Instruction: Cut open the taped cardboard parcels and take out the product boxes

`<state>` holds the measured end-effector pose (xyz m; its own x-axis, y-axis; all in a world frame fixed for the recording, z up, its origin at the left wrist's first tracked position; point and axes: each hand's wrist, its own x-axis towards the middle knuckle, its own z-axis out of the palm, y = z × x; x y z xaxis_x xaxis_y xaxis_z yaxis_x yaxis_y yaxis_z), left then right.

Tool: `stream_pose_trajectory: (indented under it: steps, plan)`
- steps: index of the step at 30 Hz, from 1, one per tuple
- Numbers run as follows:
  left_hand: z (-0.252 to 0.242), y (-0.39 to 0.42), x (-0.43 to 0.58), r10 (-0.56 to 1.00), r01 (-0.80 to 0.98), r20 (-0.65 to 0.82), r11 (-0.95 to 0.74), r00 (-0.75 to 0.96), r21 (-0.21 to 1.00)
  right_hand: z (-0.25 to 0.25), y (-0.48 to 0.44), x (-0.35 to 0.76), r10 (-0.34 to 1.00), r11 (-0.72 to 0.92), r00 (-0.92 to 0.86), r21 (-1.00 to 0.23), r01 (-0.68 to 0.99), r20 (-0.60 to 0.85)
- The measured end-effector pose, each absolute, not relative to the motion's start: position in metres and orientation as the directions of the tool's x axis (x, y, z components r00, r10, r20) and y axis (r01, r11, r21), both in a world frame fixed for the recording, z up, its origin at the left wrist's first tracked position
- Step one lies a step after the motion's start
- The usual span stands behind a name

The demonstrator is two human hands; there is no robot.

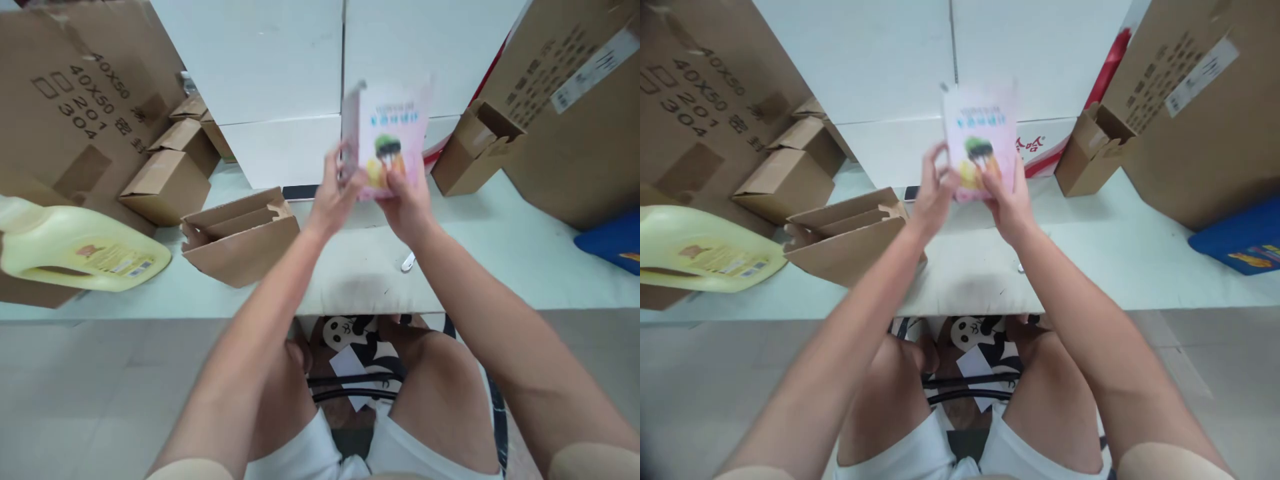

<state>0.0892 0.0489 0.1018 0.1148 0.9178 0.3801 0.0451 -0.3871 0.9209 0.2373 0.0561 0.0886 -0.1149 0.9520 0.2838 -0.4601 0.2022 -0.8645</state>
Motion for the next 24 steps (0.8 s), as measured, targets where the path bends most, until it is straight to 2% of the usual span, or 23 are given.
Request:
stream_pose_trajectory:
  steps: [3, 5, 7, 10, 14, 17, 24]
  plan:
    - [0.042, 0.012, 0.091, 0.949, 0.185, 0.281, -0.304, 0.143, 0.934, 0.035, 0.036, 0.282, 0.989, 0.149, 0.081, -0.875, -0.461, 0.126]
    - [0.009, -0.01, 0.088, 0.96, 0.236, 0.101, -0.165, 0.262, 0.958, 0.013, 0.028, 0.324, 0.966, 0.104, 0.259, -0.902, -0.419, -0.009]
    - [-0.013, -0.024, 0.084, 0.941, 0.309, -0.034, -0.076, 0.337, 0.948, 0.006, 0.024, 0.368, 0.893, 0.01, 0.426, -0.943, -0.334, -0.142]
    - [-0.025, -0.033, 0.081, 0.909, 0.377, -0.113, -0.051, 0.402, 0.925, 0.012, 0.028, 0.424, 0.788, -0.178, 0.563, -0.968, -0.179, -0.249]
    - [-0.017, -0.034, 0.08, 0.887, 0.365, -0.126, -0.052, 0.445, 0.929, 0.017, 0.041, 0.467, 0.7, -0.391, 0.657, -0.92, 0.025, -0.279]
    - [-0.013, -0.035, 0.079, 0.876, 0.442, -0.136, -0.095, 0.463, 0.892, 0.012, 0.048, 0.48, 0.653, -0.484, 0.673, -0.875, 0.018, -0.348]
    - [-0.024, -0.028, 0.067, 0.837, 0.665, -0.191, -0.247, 0.513, 0.705, 0.004, 0.068, 0.49, 0.664, -0.407, 0.669, -0.912, -0.053, -0.335]
